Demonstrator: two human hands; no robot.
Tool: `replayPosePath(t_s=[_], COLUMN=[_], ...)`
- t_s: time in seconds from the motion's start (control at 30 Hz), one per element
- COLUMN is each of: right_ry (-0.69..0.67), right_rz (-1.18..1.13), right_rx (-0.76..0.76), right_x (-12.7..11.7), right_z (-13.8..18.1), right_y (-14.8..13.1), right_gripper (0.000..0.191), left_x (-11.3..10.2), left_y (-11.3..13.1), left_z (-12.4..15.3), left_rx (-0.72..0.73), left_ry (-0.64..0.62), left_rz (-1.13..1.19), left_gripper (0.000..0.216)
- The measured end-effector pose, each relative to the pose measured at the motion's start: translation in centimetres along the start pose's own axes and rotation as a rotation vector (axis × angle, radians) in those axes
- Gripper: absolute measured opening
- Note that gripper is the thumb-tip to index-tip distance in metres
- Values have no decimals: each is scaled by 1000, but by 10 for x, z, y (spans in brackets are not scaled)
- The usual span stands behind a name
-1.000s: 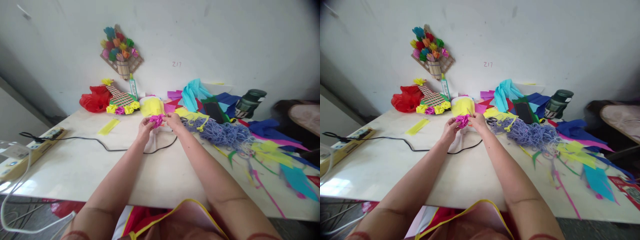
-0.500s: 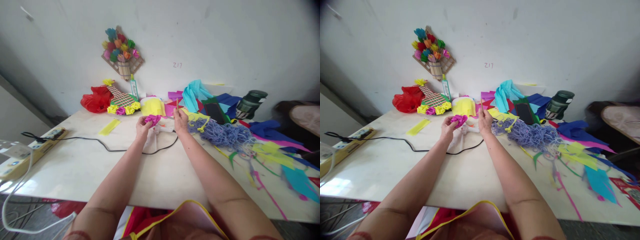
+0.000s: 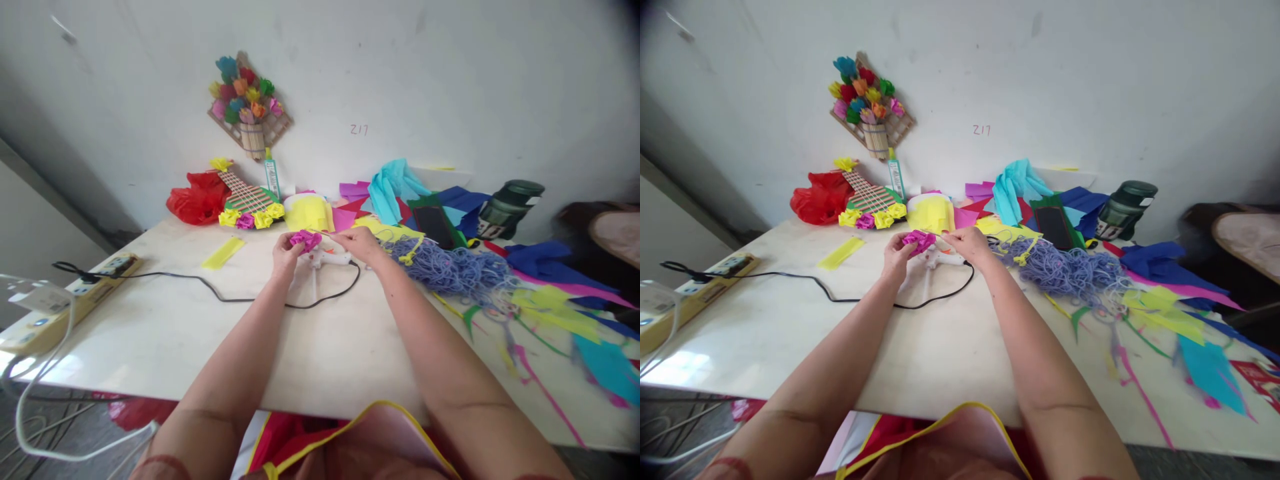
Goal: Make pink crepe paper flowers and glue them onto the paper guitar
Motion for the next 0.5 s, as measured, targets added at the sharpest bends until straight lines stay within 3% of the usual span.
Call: replayPosePath(t_s=[0.17, 0.5], right_ry=[-75, -159], right_rz=[267, 486], right_rx=[24, 33], right_x=[-6, -4], right_z=[-2, -3], right_y=[-13, -25], right_gripper=[31, 31], left_x=[3, 6], left_y=[1, 3], left_z=[3, 6], left_rx=[-15, -28], left_ry=[-38, -59], left_rz=[10, 23], left_gripper=[39, 46])
Point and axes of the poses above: each hand's wrist, its own z-axis away from the middle knuckle, its own x-axis out of the palm, y = z × x, the point moved 6 cm from there along -z, towards the middle knuckle, and after that the axes turned 15 degrees about -x, right-handed, at the moved point
